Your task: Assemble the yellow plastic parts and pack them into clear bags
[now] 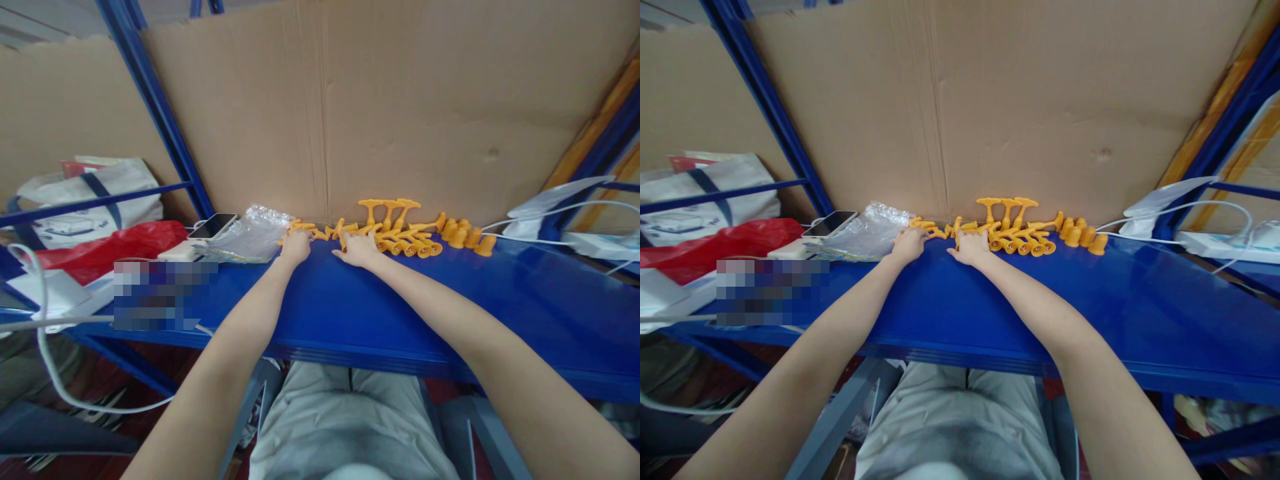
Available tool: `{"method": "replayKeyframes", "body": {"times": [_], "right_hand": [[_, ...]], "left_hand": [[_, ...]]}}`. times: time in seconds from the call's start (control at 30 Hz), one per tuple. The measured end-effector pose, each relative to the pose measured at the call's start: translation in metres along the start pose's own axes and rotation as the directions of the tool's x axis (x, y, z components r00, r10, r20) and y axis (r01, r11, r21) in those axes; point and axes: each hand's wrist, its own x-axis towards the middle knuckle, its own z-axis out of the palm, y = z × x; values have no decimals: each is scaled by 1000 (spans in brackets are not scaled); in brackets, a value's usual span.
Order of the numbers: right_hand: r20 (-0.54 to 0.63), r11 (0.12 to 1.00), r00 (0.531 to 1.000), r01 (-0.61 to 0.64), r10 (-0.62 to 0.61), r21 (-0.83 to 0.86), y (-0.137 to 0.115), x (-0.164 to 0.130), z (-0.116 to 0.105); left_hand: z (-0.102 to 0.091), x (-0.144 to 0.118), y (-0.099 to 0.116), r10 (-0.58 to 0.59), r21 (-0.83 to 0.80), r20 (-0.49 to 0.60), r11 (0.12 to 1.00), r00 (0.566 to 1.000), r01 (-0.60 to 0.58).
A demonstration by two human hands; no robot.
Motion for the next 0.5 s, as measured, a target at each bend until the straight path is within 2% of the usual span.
{"method": "replayKeyframes", "body": {"times": [0.17,0.3,0.5], "right_hand": [[-57,1000,998,4,-4,3,-3,0,7],[-112,999,994,-20,17,-26,-6,2,11],[-149,999,989,16,-22,-41,-6,1,13]], "left_hand": [[-3,2,0,-26,-64,-175,998,984,15],[-8,2,3,-66,-152,-223,988,972,32],[-13,4,4,-122,-256,-327,966,937,37]]}}
